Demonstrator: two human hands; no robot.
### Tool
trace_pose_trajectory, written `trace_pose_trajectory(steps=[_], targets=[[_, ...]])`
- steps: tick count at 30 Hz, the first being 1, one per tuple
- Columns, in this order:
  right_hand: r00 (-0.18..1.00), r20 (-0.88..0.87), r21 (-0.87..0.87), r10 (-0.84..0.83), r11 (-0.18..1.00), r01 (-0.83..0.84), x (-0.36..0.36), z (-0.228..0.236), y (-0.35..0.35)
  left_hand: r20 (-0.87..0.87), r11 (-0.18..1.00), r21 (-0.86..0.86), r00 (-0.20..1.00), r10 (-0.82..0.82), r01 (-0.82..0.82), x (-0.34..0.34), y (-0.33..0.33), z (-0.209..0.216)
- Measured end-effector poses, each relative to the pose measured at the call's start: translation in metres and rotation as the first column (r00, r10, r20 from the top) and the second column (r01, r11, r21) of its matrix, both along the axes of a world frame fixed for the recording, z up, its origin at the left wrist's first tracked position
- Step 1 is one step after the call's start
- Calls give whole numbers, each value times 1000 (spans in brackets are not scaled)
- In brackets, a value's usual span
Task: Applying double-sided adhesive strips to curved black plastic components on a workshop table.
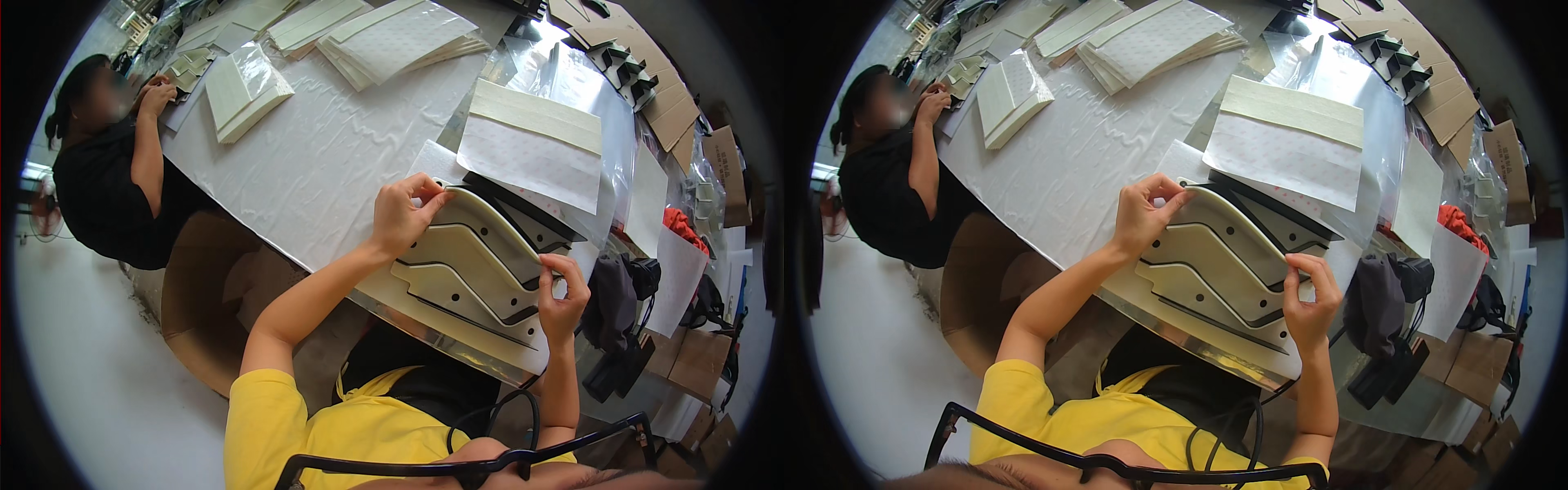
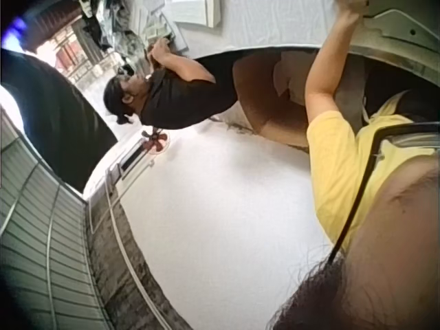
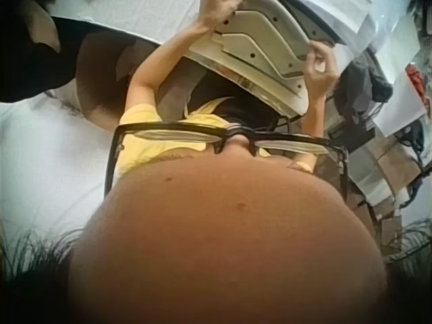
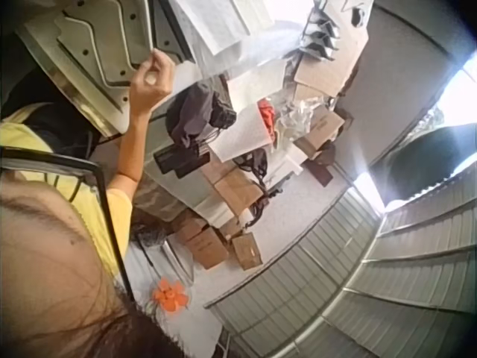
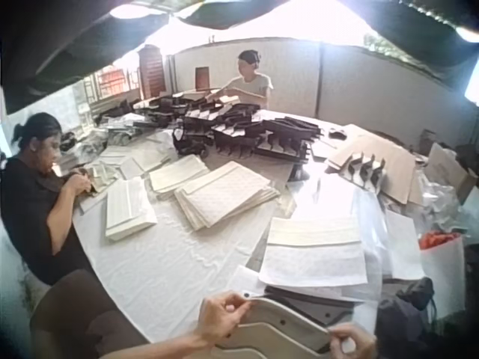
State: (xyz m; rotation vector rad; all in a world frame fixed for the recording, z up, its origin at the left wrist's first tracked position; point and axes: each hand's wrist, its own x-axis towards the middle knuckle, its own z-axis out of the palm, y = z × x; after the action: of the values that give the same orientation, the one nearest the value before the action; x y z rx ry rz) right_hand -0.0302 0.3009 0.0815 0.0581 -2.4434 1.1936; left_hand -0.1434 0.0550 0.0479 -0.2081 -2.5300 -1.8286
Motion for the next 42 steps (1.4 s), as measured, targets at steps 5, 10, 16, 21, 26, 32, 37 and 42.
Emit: trace_pose_trajectory(steps=[5, 10, 16, 21, 26, 32, 37, 42], targets=[[1000, -30, 37, -5, 999, 6, 2, 1, 0, 1, 999, -29, 1000, 21, -21, -1, 5, -3], [1000, -29, 40, -4, 999, 5, 2, -1, 0, 5, 994, -98, 999, 53, -52, -5, 7, -5], [999, -54, 64, 4, 998, -1, 4, 5, -7, 75, 987, -154, 995, 66, -53, -8, 3, 3], [998, -66, 16, -11, 1000, 12, 7, 1, -5, 23, 986, -164, 1000, -8, 11, -12, -4, -3], [999, -28, -13, -36, 999, 36, 5, -8, 1, 146, 995, 23, 984, -100, 98, -11, -4, -7], [999, 30, -51, -27, 998, 29, 0, -11, 2, -52, 990, -138, 998, -20, 13, -10, -10, -9], [998, 43, -81, -35, 996, 39, 2, -11, 5, -51, 998, -70, 999, -2, -2, -6, -4, -7], [998, 58, -72, -35, 997, 39, 4, -11, 1, -10, 993, -118, 1000, 28, -29, -3, -8, -10]])
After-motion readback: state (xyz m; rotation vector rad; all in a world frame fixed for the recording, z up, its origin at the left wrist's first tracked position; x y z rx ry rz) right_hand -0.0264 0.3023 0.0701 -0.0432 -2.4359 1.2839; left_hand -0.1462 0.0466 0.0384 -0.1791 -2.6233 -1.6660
